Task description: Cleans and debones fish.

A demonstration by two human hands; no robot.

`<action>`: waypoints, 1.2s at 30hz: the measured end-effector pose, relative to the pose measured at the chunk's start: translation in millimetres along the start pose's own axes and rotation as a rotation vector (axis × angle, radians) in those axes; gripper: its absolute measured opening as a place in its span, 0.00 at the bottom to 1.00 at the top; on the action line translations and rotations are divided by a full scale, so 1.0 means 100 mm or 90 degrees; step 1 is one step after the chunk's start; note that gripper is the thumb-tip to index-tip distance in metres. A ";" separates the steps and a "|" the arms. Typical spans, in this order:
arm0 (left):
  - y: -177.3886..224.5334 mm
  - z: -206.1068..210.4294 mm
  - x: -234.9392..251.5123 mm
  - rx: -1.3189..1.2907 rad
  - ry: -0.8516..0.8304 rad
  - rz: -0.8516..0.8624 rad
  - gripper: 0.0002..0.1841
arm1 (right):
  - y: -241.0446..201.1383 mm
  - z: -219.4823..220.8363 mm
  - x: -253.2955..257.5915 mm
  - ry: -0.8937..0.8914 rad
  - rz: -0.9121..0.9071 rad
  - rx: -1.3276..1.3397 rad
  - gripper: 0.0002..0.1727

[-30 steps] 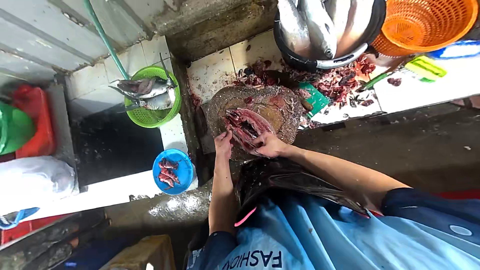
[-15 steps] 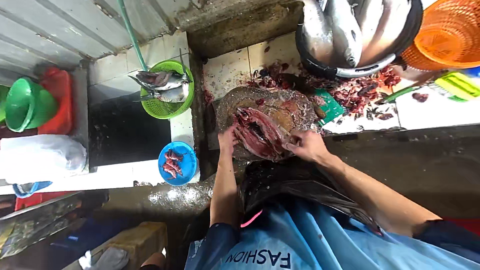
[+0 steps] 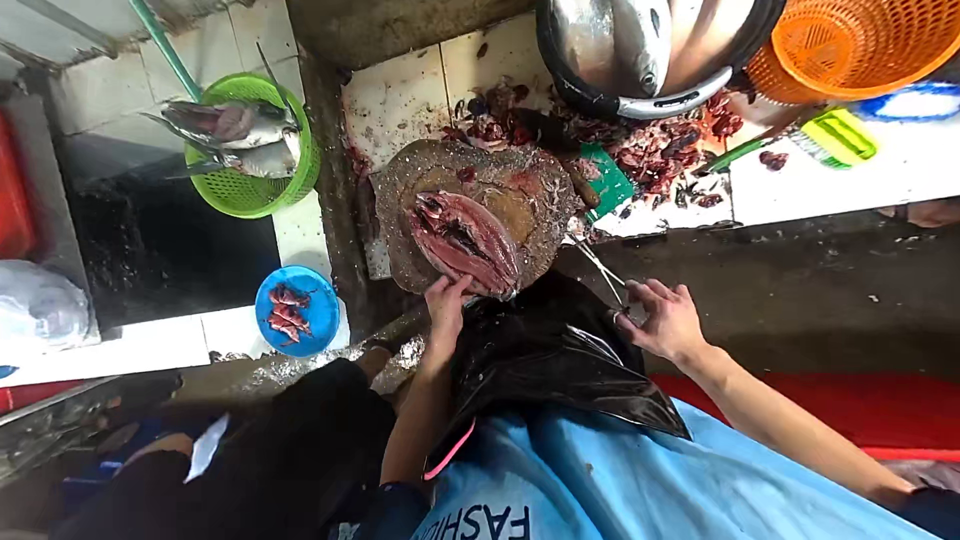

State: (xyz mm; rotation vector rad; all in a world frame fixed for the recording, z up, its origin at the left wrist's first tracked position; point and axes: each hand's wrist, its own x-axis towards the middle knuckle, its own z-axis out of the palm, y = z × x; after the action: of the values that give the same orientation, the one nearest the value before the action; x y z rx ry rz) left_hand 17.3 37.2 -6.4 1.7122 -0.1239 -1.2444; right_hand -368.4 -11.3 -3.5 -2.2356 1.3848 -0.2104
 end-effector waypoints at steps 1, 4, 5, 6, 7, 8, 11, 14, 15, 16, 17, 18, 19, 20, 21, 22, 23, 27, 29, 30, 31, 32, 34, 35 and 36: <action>-0.03 0.01 0.00 -0.008 -0.007 0.005 0.17 | -0.06 -0.02 0.05 0.006 0.002 0.023 0.41; 0.04 -0.04 0.05 0.020 -0.016 0.016 0.20 | -0.32 -0.06 0.33 -0.037 -0.008 0.092 0.40; 0.10 -0.06 0.11 0.007 -0.003 0.025 0.17 | -0.39 -0.05 0.45 -0.056 -0.024 0.114 0.39; 0.16 -0.08 0.18 -0.014 0.022 0.035 0.15 | -0.46 -0.04 0.56 -0.076 -0.045 0.135 0.37; 0.20 -0.09 0.22 -0.030 0.041 0.044 0.15 | -0.53 -0.01 0.66 -0.090 -0.069 0.149 0.36; 0.22 -0.08 0.23 -0.037 0.044 0.055 0.14 | -0.60 0.01 0.73 -0.096 -0.092 0.156 0.35; 0.21 0.00 0.04 -0.014 -0.025 0.066 0.24 | -0.71 0.10 0.89 -0.098 -0.145 0.178 0.33; 0.06 0.04 -0.02 -0.016 -0.042 0.061 0.32 | -0.77 0.16 0.93 -0.117 -0.147 0.205 0.29; 0.06 0.02 0.01 -0.006 -0.030 0.043 0.30 | -0.77 0.18 0.92 -0.132 -0.138 0.209 0.28; 0.08 0.00 0.05 0.003 -0.006 0.014 0.26 | -0.75 0.20 0.89 -0.154 -0.126 0.211 0.29; 0.14 -0.03 0.13 0.004 0.028 -0.012 0.24 | -0.73 0.21 0.86 -0.176 -0.113 0.211 0.30; 0.29 -0.05 0.23 -0.006 0.058 -0.034 0.27 | -0.72 0.22 0.86 -0.190 -0.101 0.211 0.31; 0.48 -0.03 0.28 -0.020 0.076 -0.041 0.29 | -0.71 0.21 0.87 -0.194 -0.088 0.214 0.31; 0.68 0.01 0.23 -0.024 0.073 -0.026 0.31 | -0.71 0.20 0.84 -0.186 -0.073 0.218 0.32; 0.87 0.08 0.15 -0.012 0.062 0.004 0.31 | -0.71 0.19 0.83 -0.162 -0.063 0.222 0.31; 1.04 0.17 0.09 0.000 0.051 0.040 0.29 | -0.71 0.17 0.85 -0.117 -0.059 0.228 0.31; 1.13 0.26 0.09 0.021 0.061 0.072 0.28 | -0.71 0.15 0.87 -0.061 -0.056 0.235 0.31; 1.11 0.63 0.53 0.384 0.133 0.055 0.51 | -0.65 0.06 0.97 0.122 -0.037 0.228 0.36; 1.04 0.81 0.70 0.466 0.148 0.023 0.49 | -0.63 0.02 1.04 0.142 -0.026 0.234 0.35; 0.97 0.86 0.71 0.449 0.161 0.038 0.44 | -0.60 0.00 1.04 0.140 -0.021 0.234 0.34; 0.90 0.89 0.69 0.417 0.176 0.078 0.40 | -0.55 -0.03 1.04 0.142 -0.019 0.236 0.34; 0.81 0.91 0.67 0.364 0.192 0.148 0.38 | -0.50 -0.05 1.05 0.144 -0.021 0.240 0.33; 0.72 0.86 0.60 0.203 0.212 0.305 0.34 | -0.40 -0.10 1.07 0.129 -0.025 0.254 0.33; 0.71 0.79 0.57 0.108 0.225 0.360 0.31 | -0.37 -0.11 1.07 0.111 -0.018 0.254 0.33; 0.76 0.71 0.53 0.014 0.246 0.397 0.28 | -0.34 -0.11 1.06 0.093 -0.008 0.251 0.32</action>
State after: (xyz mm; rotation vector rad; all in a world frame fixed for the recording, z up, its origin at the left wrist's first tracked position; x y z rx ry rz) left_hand 19.8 -78.1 14.7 1.7151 -0.4052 -0.4499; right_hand -295.8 -95.2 9.1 -1.9314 1.2722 -0.6067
